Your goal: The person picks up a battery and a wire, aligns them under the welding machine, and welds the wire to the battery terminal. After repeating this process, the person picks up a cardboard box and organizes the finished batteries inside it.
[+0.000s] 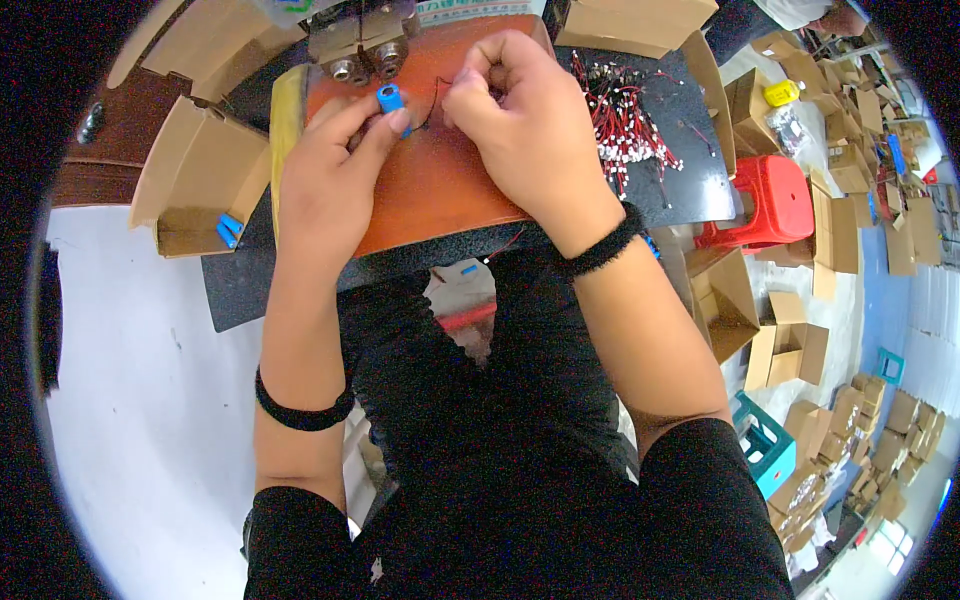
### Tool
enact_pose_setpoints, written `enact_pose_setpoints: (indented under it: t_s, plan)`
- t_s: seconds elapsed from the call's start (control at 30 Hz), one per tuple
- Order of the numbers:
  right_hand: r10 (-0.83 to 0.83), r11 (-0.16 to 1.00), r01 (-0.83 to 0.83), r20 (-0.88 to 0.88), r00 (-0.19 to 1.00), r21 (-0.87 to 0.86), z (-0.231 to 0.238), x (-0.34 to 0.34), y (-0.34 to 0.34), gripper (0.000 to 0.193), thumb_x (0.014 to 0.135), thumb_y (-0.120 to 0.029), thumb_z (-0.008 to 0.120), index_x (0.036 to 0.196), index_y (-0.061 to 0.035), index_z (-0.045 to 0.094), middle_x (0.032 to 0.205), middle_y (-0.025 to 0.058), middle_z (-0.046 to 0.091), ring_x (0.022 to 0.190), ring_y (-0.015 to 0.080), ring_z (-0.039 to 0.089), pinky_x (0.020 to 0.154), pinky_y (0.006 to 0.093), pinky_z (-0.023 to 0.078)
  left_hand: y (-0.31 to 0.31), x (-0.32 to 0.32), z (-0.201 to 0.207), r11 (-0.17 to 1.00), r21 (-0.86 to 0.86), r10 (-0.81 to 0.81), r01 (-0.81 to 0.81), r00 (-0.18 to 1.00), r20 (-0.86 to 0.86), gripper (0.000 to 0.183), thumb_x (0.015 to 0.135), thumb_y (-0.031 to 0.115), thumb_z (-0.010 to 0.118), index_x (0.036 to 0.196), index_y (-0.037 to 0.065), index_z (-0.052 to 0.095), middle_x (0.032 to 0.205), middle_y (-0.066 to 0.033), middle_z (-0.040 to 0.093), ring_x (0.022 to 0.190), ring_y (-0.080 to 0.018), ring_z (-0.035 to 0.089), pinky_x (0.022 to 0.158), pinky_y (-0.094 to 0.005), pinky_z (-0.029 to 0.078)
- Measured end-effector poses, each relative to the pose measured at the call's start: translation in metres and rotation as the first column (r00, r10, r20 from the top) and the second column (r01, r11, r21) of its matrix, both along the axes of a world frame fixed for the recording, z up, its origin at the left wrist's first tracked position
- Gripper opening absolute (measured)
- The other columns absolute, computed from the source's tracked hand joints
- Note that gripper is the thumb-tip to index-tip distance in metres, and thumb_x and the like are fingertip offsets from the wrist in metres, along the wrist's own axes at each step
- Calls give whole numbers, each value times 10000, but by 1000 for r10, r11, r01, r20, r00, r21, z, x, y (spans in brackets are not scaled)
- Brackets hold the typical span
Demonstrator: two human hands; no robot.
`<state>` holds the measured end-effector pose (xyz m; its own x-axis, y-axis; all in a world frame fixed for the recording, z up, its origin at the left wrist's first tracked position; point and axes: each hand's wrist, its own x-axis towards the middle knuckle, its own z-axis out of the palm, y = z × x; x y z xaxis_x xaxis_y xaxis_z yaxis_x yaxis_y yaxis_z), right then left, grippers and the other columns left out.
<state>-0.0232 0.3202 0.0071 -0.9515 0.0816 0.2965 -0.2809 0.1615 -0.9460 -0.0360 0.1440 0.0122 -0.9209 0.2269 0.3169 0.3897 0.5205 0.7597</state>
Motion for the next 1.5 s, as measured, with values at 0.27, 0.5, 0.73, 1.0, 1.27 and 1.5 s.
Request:
enact_pose_setpoints:
  t_s: [0.27,0.5,0.73,1.0,1.27,1.5]
  plan:
    - [-50,998,50,4,999,-25,-2,1,0,109,921,-110,549,921,-2,539,752,51,622,685,104,586,641,239,478,-1,-1,-1,998,-69,-2,3,1000,15,249,904,221,653,1069,35,669,799,-83,522,717,-171,515,670,-286,419]
    - [-69,998,69,-4,998,1,0,2,-2,112,897,-102,587,888,8,562,737,31,624,674,85,591,627,233,481,0,-2,-5,997,-74,-1,1,1000,2,280,903,245,656,1076,26,669,810,-75,538,736,-151,529,676,-274,423]
    - [7,991,-3,26,1000,-136,-4,2,-3,99,924,-95,557,923,3,541,728,28,613,636,70,550,582,215,447,1,0,-2,999,10,36,-36,999,15,281,881,249,660,1020,5,676,844,-114,589,745,-231,565,698,-319,444]
    - [-125,982,135,-78,989,131,16,-3,21,133,861,-133,603,865,-5,572,749,104,628,667,189,592,631,325,492,20,1,11,1000,10,1,0,996,-88,263,880,239,647,989,2,680,828,-162,606,770,-311,602,706,-382,464]
    - [77,996,-76,27,997,-56,-8,7,5,44,922,-52,540,944,-22,516,779,39,587,736,105,589,677,260,484,4,13,-1,1000,-14,-21,21,1000,-2,266,846,138,694,1060,-15,650,910,-114,578,786,-216,597,708,-331,485]
    - [131,991,-134,-99,986,-28,64,62,79,78,967,-108,542,1027,-61,527,848,15,606,785,113,625,701,256,512,-8,24,7,994,94,-65,64,998,14,347,857,153,698,1170,24,621,918,-30,539,786,-130,513,725,-268,444]
